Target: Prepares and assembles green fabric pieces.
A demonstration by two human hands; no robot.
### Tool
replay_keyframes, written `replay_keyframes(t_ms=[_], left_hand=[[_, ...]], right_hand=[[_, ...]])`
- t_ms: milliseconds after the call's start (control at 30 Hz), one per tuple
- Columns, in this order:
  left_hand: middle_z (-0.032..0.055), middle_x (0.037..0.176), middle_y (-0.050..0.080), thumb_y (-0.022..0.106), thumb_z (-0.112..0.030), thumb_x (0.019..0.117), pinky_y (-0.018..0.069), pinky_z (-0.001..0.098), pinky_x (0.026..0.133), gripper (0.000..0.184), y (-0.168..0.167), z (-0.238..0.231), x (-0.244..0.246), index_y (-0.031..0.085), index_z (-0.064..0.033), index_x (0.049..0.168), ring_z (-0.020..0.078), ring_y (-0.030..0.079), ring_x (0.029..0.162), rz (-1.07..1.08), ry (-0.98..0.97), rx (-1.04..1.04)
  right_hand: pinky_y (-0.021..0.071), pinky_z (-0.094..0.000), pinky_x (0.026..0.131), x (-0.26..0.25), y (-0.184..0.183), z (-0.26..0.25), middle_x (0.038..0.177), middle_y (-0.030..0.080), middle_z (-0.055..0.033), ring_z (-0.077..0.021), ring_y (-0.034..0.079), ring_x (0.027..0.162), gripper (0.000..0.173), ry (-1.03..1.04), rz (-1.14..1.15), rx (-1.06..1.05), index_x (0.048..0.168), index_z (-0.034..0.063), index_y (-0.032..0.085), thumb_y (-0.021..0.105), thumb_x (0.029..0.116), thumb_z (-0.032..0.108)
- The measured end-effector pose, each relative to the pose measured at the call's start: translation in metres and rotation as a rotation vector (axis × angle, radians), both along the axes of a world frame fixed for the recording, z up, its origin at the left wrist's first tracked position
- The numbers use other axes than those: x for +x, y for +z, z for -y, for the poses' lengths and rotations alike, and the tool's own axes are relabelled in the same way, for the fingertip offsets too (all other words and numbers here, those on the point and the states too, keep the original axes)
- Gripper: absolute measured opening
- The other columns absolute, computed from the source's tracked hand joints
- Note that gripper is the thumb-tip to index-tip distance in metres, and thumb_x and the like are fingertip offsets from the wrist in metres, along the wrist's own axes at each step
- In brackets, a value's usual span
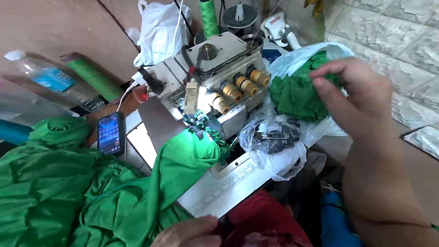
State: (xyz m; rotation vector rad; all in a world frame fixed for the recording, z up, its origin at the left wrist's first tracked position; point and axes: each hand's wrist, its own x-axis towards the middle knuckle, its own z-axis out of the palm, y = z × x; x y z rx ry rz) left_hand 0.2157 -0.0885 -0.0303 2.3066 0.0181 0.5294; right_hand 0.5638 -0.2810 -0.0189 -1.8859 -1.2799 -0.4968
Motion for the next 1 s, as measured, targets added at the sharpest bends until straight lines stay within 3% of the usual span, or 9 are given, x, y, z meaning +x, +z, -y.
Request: replay_keyframes(t_ms=[67, 133, 200, 300, 367, 533, 767, 900, 1000], left_hand=[[0.0054, 0.127, 0.069, 0.058, -0.021, 0.1054, 0.0458, 0.0269, 0.109, 0.021, -0.001, 0.011, 0.021, 0.066, -0.0067, 0.118, 0.0078, 0.059, 0.126, 0.044, 0.020, -0.045], [0.0049, 0.139, 0.064, 0.066, -0.040, 0.0990, 0.0455, 0.0276, 0.111, 0.052, -0.010, 0.021, 0.045, 0.058, -0.0066, 0.138, 0.0064, 0.057, 0.130, 0.075, 0.085, -0.111], [0.0029, 0.127, 0.069, 0.077, -0.047, 0.0877, 0.0505, 0.0245, 0.103, 0.070, -0.025, 0.028, 0.063, 0.057, -0.0035, 0.139, 0.0028, 0.062, 0.118, 0.121, 0.148, -0.207], [-0.0044, 0.093, 0.070, 0.076, -0.028, 0.0919, 0.0531, 0.0140, 0.077, 0.033, -0.038, 0.025, 0.068, 0.066, -0.0031, 0.111, -0.0047, 0.062, 0.084, 0.163, 0.144, -0.408], [-0.0061, 0.091, 0.071, 0.067, -0.021, 0.0993, 0.0545, 0.0132, 0.076, 0.015, -0.039, 0.015, 0.058, 0.068, -0.0062, 0.103, -0.0052, 0.065, 0.084, 0.173, 0.160, -0.417], [-0.0070, 0.096, 0.071, 0.065, -0.023, 0.1004, 0.0558, 0.0153, 0.081, 0.015, -0.048, 0.007, 0.042, 0.068, -0.0093, 0.105, -0.0031, 0.066, 0.089, 0.202, 0.175, -0.437], [-0.0079, 0.086, 0.066, 0.065, -0.026, 0.1009, 0.0506, 0.0107, 0.073, 0.016, -0.053, 0.012, 0.040, 0.069, -0.0104, 0.100, -0.0063, 0.061, 0.080, 0.327, 0.196, -0.518], [-0.0109, 0.092, 0.069, 0.077, -0.031, 0.0902, 0.0531, 0.0127, 0.075, 0.025, -0.057, 0.011, 0.034, 0.067, -0.0139, 0.105, -0.0057, 0.063, 0.084, 0.296, 0.151, -0.657], [-0.0100, 0.093, 0.072, 0.081, -0.023, 0.0872, 0.0564, 0.0162, 0.079, 0.020, -0.069, 0.008, 0.028, 0.069, -0.0165, 0.102, -0.0031, 0.067, 0.087, 0.291, 0.163, -0.756]], right_hand=[[0.0538, -0.0201, 0.075, -0.040, -0.005, -0.016, 0.095, 0.070, -0.0065, -0.0040, 0.063, 0.083, 0.024, 0.209, 0.013, 0.026, 0.107, 0.0021, 0.071, 0.055, 0.1039, 0.019], [0.0526, -0.0170, 0.077, -0.078, -0.021, -0.033, 0.094, 0.073, -0.0014, -0.0025, 0.067, 0.086, 0.023, 0.464, -0.051, 0.036, 0.106, 0.0104, 0.073, 0.055, 0.1064, 0.024], [0.0523, -0.0177, 0.076, -0.105, -0.035, -0.049, 0.093, 0.074, -0.0033, -0.0048, 0.068, 0.084, 0.024, 0.634, -0.127, 0.050, 0.110, 0.0097, 0.070, 0.051, 0.1083, 0.025], [0.0490, -0.0121, 0.063, -0.123, -0.049, -0.062, 0.080, 0.067, -0.0017, 0.0016, 0.059, 0.067, 0.034, 0.712, -0.367, 0.071, 0.123, 0.0039, 0.065, 0.053, 0.1073, 0.031], [0.0409, -0.0091, 0.055, -0.126, -0.058, -0.063, 0.067, 0.055, 0.0014, 0.0051, 0.047, 0.057, 0.037, 0.749, -0.530, 0.074, 0.127, 0.0018, 0.062, 0.055, 0.1058, 0.032], [0.0405, -0.0060, 0.059, -0.132, -0.074, -0.062, 0.071, 0.059, 0.0018, 0.0077, 0.049, 0.062, 0.024, 0.793, -0.618, 0.046, 0.103, 0.0030, 0.068, 0.057, 0.1051, 0.024], [0.0325, -0.0063, 0.051, -0.140, -0.073, -0.063, 0.062, 0.046, 0.0039, 0.0073, 0.039, 0.053, 0.026, 0.853, -0.608, 0.024, 0.107, 0.0053, 0.065, 0.056, 0.1062, 0.030], [0.0348, -0.0052, 0.053, -0.143, -0.075, -0.064, 0.064, 0.049, 0.0041, 0.0085, 0.041, 0.056, 0.023, 0.843, -0.617, 0.061, 0.104, 0.0058, 0.065, 0.057, 0.1058, 0.028], [0.0377, -0.0049, 0.055, -0.145, -0.073, -0.064, 0.066, 0.053, 0.0044, 0.0096, 0.045, 0.058, 0.025, 0.869, -0.648, 0.078, 0.103, 0.0066, 0.065, 0.055, 0.1065, 0.029]])
